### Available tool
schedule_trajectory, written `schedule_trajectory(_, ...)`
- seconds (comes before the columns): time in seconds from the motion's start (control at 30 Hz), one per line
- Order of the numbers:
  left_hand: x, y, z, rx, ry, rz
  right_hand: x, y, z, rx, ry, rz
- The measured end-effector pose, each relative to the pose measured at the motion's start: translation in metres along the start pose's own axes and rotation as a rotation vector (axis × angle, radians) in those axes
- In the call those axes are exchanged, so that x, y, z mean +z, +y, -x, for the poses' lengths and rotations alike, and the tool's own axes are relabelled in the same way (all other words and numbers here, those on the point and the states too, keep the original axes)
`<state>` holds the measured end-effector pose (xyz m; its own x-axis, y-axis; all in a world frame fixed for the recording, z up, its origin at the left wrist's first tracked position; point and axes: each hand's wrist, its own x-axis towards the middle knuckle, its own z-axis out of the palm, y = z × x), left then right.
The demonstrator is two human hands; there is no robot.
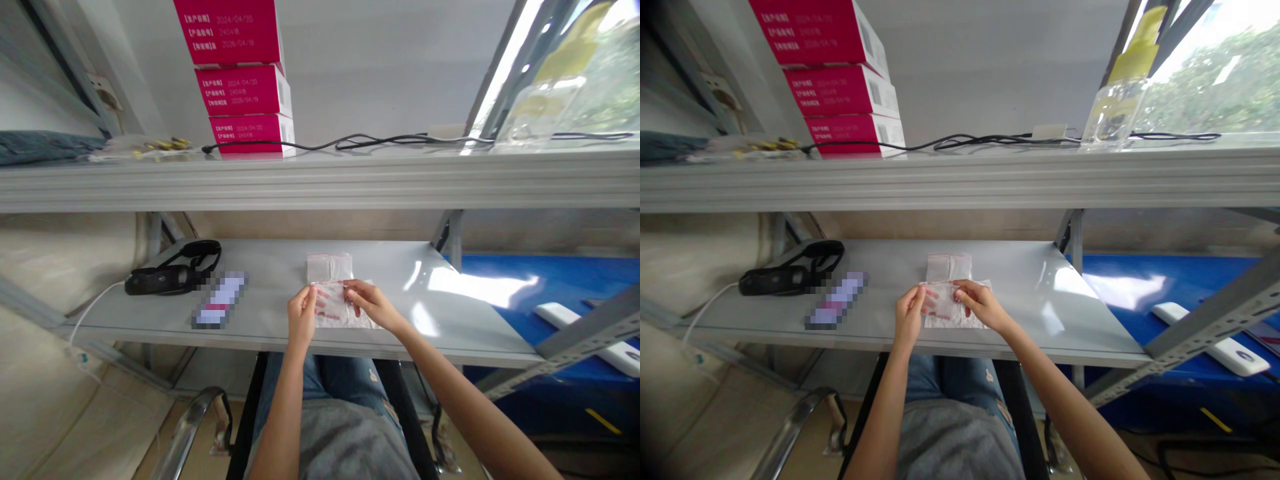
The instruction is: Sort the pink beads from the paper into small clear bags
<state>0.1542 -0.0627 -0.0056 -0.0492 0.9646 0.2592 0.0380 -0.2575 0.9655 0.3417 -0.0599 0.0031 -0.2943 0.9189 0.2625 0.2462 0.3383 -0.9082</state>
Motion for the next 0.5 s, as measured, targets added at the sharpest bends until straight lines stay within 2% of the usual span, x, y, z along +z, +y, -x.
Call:
schedule_trajectory(0.1,-0.025,-0.007,-0.015,-0.029,0.201,-0.07,-0.008,0.011,-0.001,-0.002,0.121,0.085)
schedule_trajectory(0.13,-0.035,-0.01,-0.021,-0.034,0.211,-0.115,-0.012,0.016,-0.002,0.011,0.197,0.115)
schedule_trajectory(0.2,-0.053,-0.02,-0.034,-0.073,0.156,-0.216,-0.021,0.026,-0.004,0.074,0.357,0.091)
schedule_trajectory(0.3,-0.072,-0.033,-0.047,-0.097,0.118,-0.429,-0.03,0.041,-0.008,0.118,0.492,0.082)
schedule_trajectory(0.37,-0.078,-0.038,-0.051,-0.068,0.139,-0.609,-0.033,0.048,-0.01,0.122,0.523,0.081)
schedule_trajectory(0.4,-0.078,-0.039,-0.051,-0.039,0.189,-0.692,-0.033,0.051,-0.011,0.118,0.532,0.082)
schedule_trajectory(0.5,-0.068,-0.035,-0.049,0.121,0.416,-0.863,-0.033,0.058,-0.011,0.093,0.55,0.112)
